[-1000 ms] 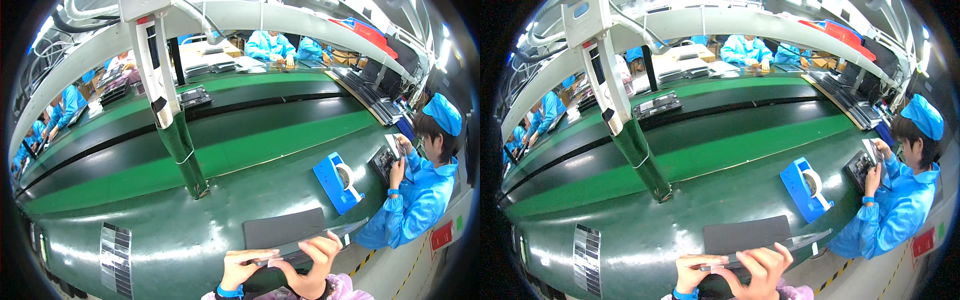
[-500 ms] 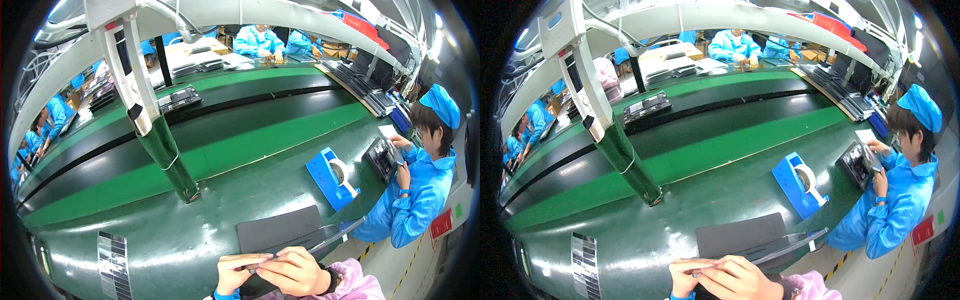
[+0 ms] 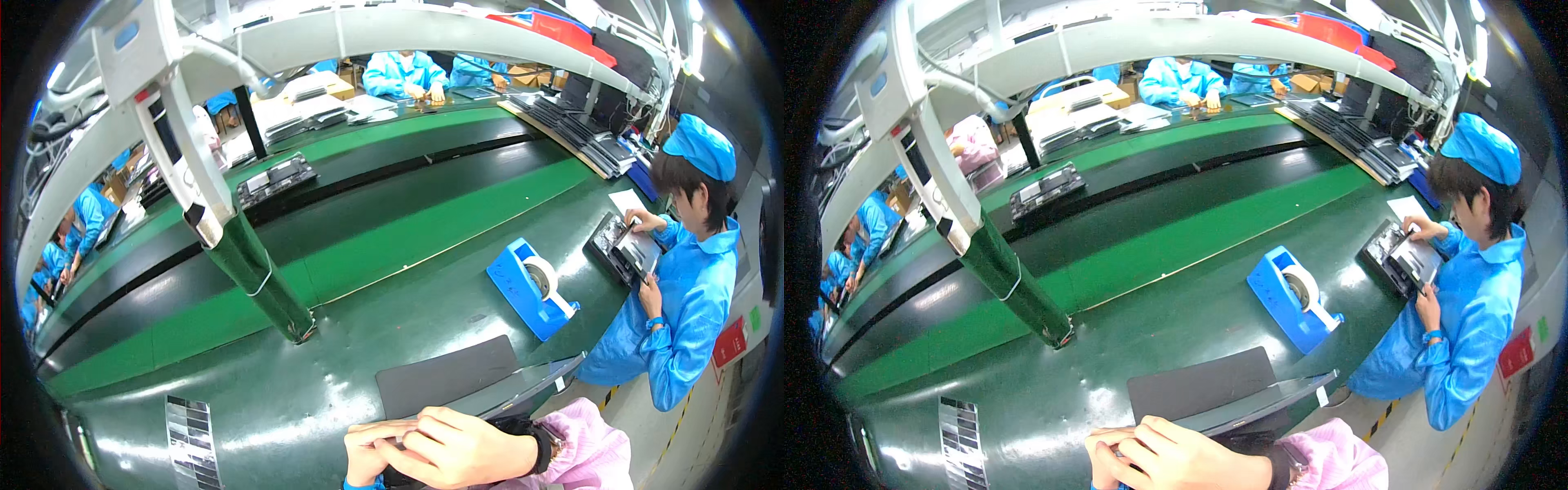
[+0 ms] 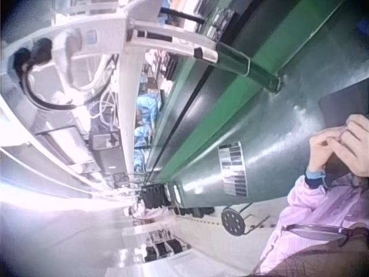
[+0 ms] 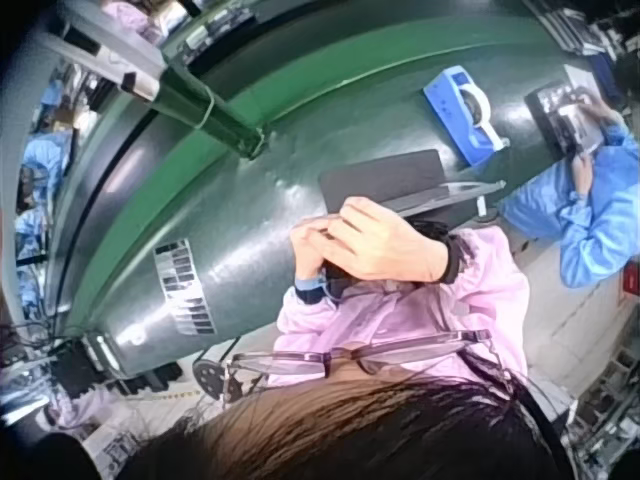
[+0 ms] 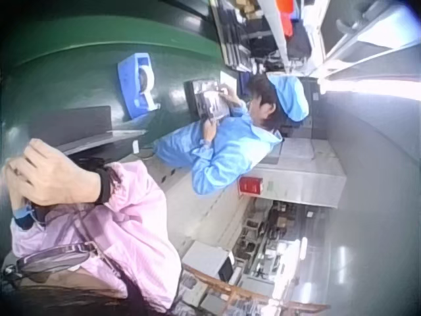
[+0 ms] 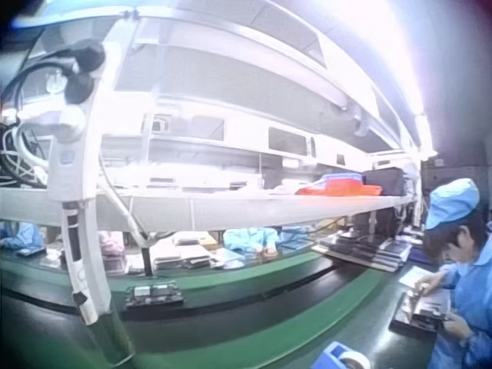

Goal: Applying protective films and inspecting the back covers of Acer tablets on a manufacturing assembly line.

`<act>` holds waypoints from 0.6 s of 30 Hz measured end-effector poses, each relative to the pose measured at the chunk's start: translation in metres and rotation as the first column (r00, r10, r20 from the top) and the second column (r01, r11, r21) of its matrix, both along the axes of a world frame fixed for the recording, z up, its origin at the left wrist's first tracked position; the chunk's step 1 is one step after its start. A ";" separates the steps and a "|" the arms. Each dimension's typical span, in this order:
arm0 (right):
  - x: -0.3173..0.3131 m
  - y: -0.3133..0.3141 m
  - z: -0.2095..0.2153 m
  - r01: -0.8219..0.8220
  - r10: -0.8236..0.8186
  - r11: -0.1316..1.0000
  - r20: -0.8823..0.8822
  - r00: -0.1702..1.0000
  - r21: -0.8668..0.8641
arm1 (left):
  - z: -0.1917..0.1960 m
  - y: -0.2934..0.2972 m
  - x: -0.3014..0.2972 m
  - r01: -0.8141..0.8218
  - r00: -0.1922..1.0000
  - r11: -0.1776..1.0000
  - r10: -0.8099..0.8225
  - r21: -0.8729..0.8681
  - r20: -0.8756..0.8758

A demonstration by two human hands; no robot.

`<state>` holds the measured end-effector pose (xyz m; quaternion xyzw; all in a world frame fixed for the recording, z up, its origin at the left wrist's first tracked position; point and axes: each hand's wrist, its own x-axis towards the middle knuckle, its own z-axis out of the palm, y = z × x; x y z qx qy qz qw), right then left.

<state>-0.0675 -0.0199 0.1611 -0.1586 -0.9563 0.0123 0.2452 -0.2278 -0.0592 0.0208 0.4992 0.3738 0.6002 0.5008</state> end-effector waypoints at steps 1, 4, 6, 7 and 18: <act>0.000 0.003 -0.004 -0.009 0.009 1.000 0.005 1.000 0.024 | -0.006 -0.002 -0.001 -0.019 0.999 1.000 0.019 -0.021 -0.031; 0.013 0.012 -0.022 0.032 -0.033 0.990 0.003 0.999 0.136 | 0.003 -0.003 0.004 -0.014 0.999 0.997 0.011 -0.074 -0.037; 0.027 0.020 -0.022 0.197 -0.198 0.980 0.039 0.979 0.028 | 0.026 0.000 0.009 -0.121 0.990 0.989 0.115 -0.084 -0.082; 0.035 0.029 -0.024 0.193 -0.191 0.980 -0.043 0.981 0.040 | 0.021 0.001 0.007 -0.103 0.994 0.995 0.103 -0.004 -0.026; 0.086 0.037 -0.034 0.432 -0.417 0.899 -0.153 0.896 0.075 | 0.073 -0.011 0.014 -0.130 0.707 0.954 0.280 0.269 -0.650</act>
